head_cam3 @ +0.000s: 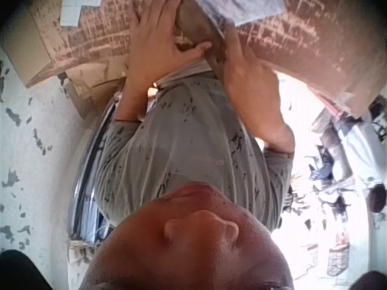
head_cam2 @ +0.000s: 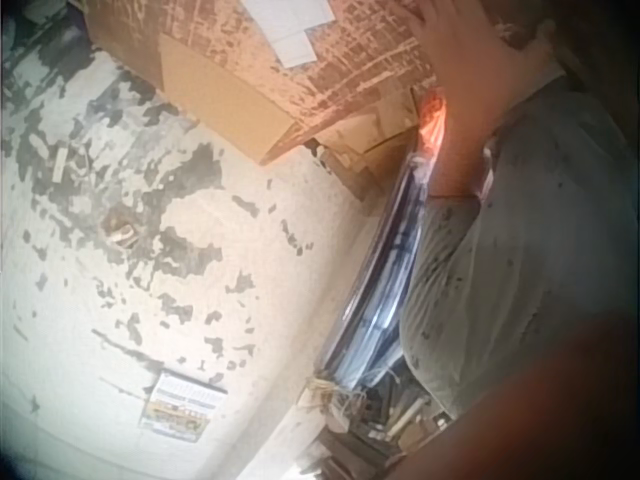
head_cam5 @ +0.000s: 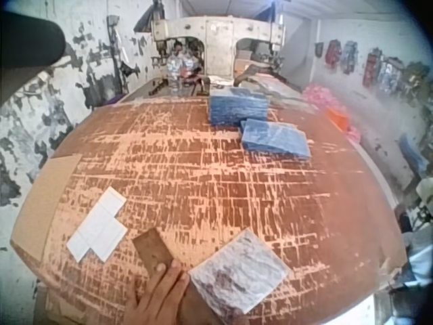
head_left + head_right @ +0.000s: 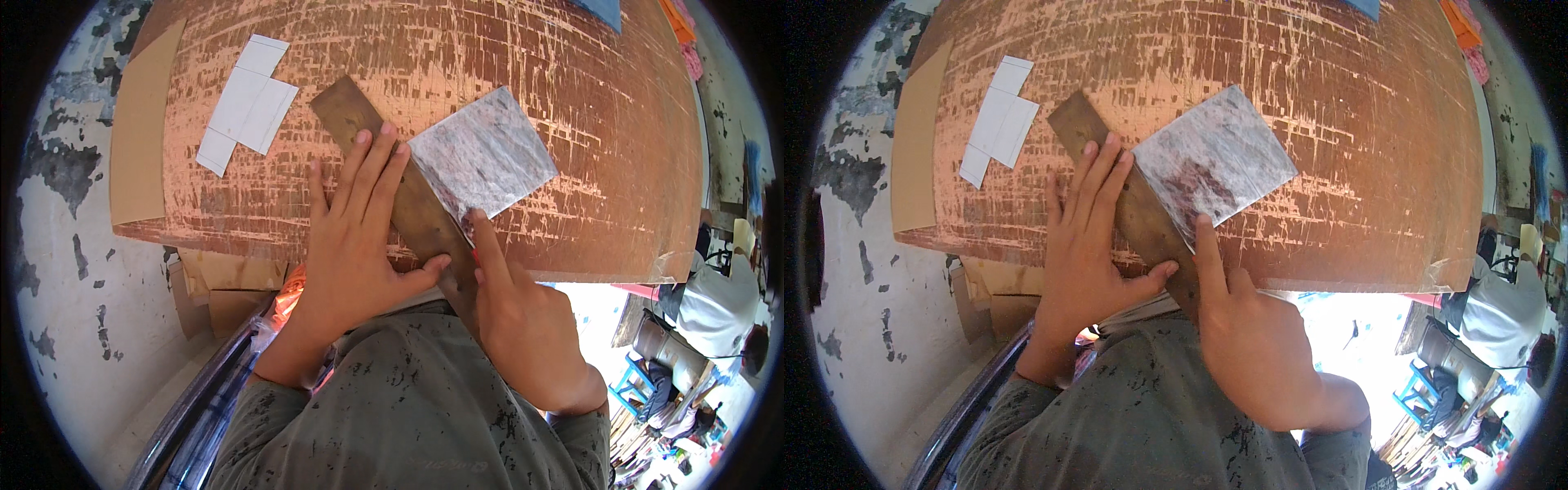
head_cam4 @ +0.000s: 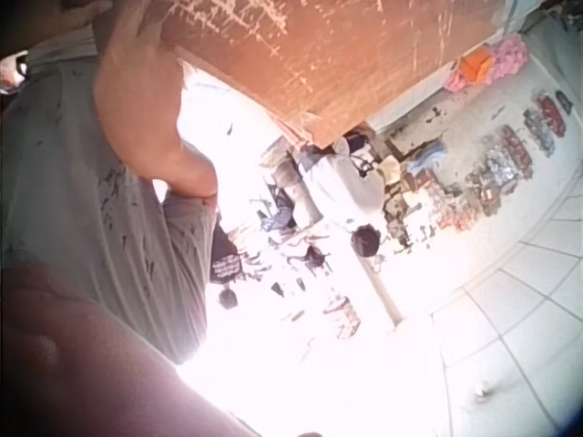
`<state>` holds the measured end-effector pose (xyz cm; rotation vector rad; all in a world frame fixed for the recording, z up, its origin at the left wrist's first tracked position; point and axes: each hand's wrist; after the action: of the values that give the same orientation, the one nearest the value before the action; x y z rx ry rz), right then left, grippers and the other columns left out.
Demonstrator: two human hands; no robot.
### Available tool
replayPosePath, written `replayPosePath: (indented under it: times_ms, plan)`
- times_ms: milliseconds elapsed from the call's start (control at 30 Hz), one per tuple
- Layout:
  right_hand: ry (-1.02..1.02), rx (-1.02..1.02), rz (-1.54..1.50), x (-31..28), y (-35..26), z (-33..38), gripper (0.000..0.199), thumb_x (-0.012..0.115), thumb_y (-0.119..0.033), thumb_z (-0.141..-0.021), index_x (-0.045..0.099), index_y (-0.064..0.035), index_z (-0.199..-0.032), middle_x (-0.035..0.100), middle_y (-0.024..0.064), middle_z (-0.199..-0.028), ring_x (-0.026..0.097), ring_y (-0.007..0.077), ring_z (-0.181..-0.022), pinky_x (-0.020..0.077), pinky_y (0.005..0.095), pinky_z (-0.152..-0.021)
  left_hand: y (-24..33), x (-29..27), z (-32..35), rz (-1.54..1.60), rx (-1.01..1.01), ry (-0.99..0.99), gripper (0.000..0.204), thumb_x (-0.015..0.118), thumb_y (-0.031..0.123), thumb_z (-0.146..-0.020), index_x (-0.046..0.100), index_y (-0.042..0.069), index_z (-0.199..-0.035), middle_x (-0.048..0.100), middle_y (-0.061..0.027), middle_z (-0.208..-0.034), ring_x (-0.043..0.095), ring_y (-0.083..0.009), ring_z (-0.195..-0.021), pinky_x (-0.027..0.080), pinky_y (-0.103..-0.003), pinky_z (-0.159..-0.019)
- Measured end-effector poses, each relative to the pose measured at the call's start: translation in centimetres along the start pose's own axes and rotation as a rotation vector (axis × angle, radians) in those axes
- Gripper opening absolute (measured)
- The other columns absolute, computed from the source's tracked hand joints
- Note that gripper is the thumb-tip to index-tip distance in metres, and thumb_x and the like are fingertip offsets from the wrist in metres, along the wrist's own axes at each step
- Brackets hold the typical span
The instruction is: The person cuts a silver sheet using a utility knife while holding a ruler against the sheet for precision, then handles small pieces of the sheet.
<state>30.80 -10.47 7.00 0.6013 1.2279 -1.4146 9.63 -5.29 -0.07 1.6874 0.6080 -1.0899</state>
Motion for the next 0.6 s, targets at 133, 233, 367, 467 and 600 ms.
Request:
replayPosePath:
  times_ms: [133, 233, 367, 467, 600]
  plan:
    - [-0.039, 0.036, 0.023, 0.3, 0.7, 2.3, 0.079, 0.068, -0.012, -0.096, 0.039, -0.0002, -0.169, 0.071, 0.0156, -0.087, 0.073, 0.0311, -0.062, 0.0591, 0.0426, -0.053, 0.0, 0.0, 0.0, -0.009, 0.011, -0.001, 0.121, 0.090, 0.058, -0.075, 0.038, 0.005, -0.170, 0.033, -0.0150, -0.180, 0.026, -0.0387, -0.168, 0.010, -0.069, -0.133]
    - [-0.020, 0.032, 0.030, 0.2, 0.9, 2.8, 0.080, 0.069, -0.013, -0.095, 0.039, -0.0005, -0.168, 0.070, 0.0127, -0.082, 0.072, 0.0297, -0.060, 0.0574, 0.0425, -0.051, 0.0, 0.0, 0.1, -0.002, 0.013, 0.002, 0.120, 0.090, 0.058, -0.075, 0.037, 0.005, -0.170, 0.033, -0.0145, -0.180, 0.026, -0.0384, -0.169, 0.010, -0.069, -0.133]
    - [-0.021, 0.048, 0.016, 0.5, 1.2, 3.3, 0.076, 0.070, -0.015, -0.098, 0.041, -0.0005, -0.167, 0.070, 0.0129, -0.081, 0.072, 0.0304, -0.059, 0.0566, 0.0420, -0.051, 0.0, 0.0, 0.0, -0.003, 0.015, 0.001, 0.120, 0.090, 0.058, -0.075, 0.037, 0.007, -0.171, 0.033, -0.0136, -0.180, 0.026, -0.0383, -0.169, 0.011, -0.070, -0.133]
    - [-0.061, 0.085, -0.004, -0.4, 1.1, 3.5, 0.070, 0.068, -0.017, -0.104, 0.042, -0.0022, -0.167, 0.073, 0.0148, -0.087, 0.072, 0.0329, -0.060, 0.0574, 0.0423, -0.052, -0.1, 0.0, 0.1, -0.002, 0.011, -0.011, 0.121, 0.091, 0.058, -0.075, 0.037, 0.007, -0.171, 0.033, -0.0133, -0.181, 0.026, -0.0384, -0.169, 0.011, -0.070, -0.133]
    - [0.146, 0.015, -0.149, 0.3, 1.0, 2.4, 0.066, 0.065, -0.018, -0.108, 0.041, -0.0039, -0.168, 0.074, 0.0158, -0.092, 0.072, 0.0354, -0.061, 0.0584, 0.0439, -0.053, 0.0, 0.0, 0.2, 0.012, 0.012, 0.002, 0.122, 0.091, 0.057, -0.074, 0.036, 0.007, -0.171, 0.032, -0.0139, -0.181, 0.026, -0.0386, -0.169, 0.012, -0.071, -0.133]
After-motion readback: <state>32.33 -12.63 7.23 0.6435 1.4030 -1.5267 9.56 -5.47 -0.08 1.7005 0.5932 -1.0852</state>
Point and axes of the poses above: each hand's wrist, its own z-axis away from the middle knuckle, its own x-axis out of the palm, y = z × x
